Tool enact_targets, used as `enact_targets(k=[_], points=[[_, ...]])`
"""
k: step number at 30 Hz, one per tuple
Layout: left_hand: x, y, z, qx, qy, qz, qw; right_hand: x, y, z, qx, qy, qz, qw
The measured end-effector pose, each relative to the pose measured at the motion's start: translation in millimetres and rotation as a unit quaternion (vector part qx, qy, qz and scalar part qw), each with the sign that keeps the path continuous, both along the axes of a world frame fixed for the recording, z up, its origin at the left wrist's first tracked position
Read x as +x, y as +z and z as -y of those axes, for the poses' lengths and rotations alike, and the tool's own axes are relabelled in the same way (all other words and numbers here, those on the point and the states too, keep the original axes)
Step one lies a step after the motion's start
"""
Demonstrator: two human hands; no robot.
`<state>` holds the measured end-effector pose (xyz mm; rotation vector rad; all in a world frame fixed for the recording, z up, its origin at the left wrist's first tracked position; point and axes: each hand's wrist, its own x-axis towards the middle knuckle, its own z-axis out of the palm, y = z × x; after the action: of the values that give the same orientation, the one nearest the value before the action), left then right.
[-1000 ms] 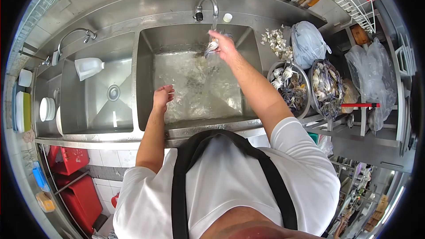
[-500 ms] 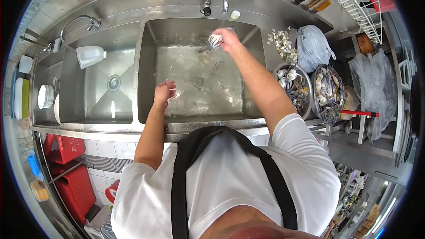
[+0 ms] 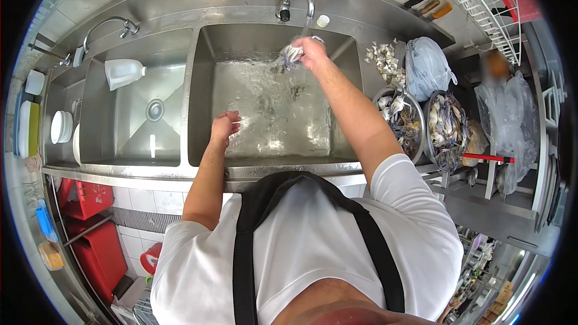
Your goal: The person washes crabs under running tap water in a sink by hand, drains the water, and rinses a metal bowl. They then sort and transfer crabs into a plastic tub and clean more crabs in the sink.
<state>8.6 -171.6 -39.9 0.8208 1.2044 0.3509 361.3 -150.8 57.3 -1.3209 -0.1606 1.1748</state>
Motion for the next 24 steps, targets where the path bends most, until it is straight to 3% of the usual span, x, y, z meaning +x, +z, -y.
enact_targets(k=[5,7,11,16,23,24], points=[[-1.8,-3.0,5.4,-0.015,0.000,0.016,1.000,-6.1,7.9,-1.8,-0.023,-0.045,0.046,0.998],[-2.9,-6.0,6.1,-0.024,0.003,0.019,1.000,1.0,0.2,-3.5,0.023,-0.012,0.018,1.000],[-3.7,-12.0,4.4,-0.024,-0.001,0.020,1.000,-11.0,14.2,2.2,-0.004,-0.027,0.037,0.999],[-5.9,-14.0,5.8,-0.035,0.005,0.009,0.999,-0.3,1.6,-2.4,0.056,-0.039,-0.046,0.997],[-8.6,-21.0,4.5,-0.055,0.001,0.011,0.998,-12.1,18.3,-3.9,0.033,-0.082,-0.021,0.996],[-8.4,-21.6,4.3,-0.052,0.004,0.006,0.999,-10.8,19.1,-6.1,0.050,-0.047,-0.013,0.998]])
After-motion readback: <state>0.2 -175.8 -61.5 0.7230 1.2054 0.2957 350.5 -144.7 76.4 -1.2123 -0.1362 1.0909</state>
